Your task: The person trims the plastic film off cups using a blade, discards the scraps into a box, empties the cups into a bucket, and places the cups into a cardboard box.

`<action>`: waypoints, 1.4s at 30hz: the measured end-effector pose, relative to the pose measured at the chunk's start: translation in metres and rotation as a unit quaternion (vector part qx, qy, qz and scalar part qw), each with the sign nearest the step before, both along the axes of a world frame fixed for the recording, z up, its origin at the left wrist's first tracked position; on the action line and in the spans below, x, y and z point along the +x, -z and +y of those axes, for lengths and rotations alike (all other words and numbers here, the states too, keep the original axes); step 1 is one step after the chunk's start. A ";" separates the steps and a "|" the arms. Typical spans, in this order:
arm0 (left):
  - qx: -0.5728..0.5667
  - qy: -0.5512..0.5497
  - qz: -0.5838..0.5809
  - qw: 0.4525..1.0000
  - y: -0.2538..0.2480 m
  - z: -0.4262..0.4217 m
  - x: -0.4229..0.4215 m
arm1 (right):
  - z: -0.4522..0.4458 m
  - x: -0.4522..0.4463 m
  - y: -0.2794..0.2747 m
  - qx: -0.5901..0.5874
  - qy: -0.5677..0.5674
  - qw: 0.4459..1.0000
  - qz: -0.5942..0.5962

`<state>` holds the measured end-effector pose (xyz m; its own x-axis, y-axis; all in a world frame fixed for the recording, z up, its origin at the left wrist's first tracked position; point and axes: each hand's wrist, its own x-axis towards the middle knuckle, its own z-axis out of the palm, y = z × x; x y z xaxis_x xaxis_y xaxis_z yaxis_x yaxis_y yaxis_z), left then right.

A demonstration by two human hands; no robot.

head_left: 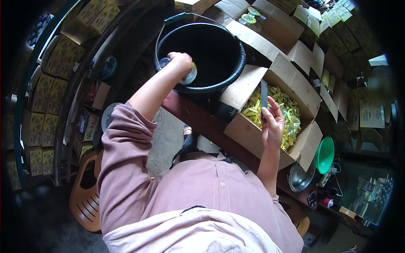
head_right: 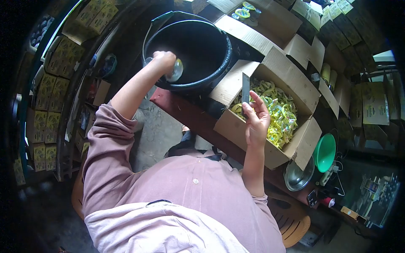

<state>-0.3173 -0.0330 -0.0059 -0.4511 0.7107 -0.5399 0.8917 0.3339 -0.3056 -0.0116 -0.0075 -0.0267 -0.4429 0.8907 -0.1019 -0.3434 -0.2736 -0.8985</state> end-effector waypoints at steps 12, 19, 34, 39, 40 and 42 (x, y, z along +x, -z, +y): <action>0.150 0.028 0.004 0.988 0.021 0.005 -0.011 | 0.004 -0.001 -0.001 -0.003 0.003 1.000 0.010; -0.107 0.048 0.045 0.992 0.005 0.015 0.006 | 0.007 -0.001 -0.003 0.007 -0.004 1.000 0.004; -0.190 -0.015 -0.062 0.980 -0.005 0.006 -0.010 | 0.014 -0.013 -0.009 0.014 0.003 1.000 -0.015; -0.189 0.004 -0.066 0.980 -0.003 0.008 -0.016 | 0.015 -0.019 -0.012 0.025 -0.012 1.000 -0.011; -0.192 -0.005 -0.072 0.979 -0.004 0.007 -0.015 | 0.015 -0.019 -0.012 0.026 -0.013 1.000 -0.012; -0.198 -0.023 -0.082 0.976 -0.006 0.006 -0.015 | 0.016 -0.021 -0.011 0.028 -0.014 0.999 -0.012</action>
<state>-0.3319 -0.0269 0.0001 -0.3613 0.4125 -0.8362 0.9266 0.2592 -0.2725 -0.0329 0.0088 -0.0154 -0.4658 0.8827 -0.0628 -0.3152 -0.2318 -0.9203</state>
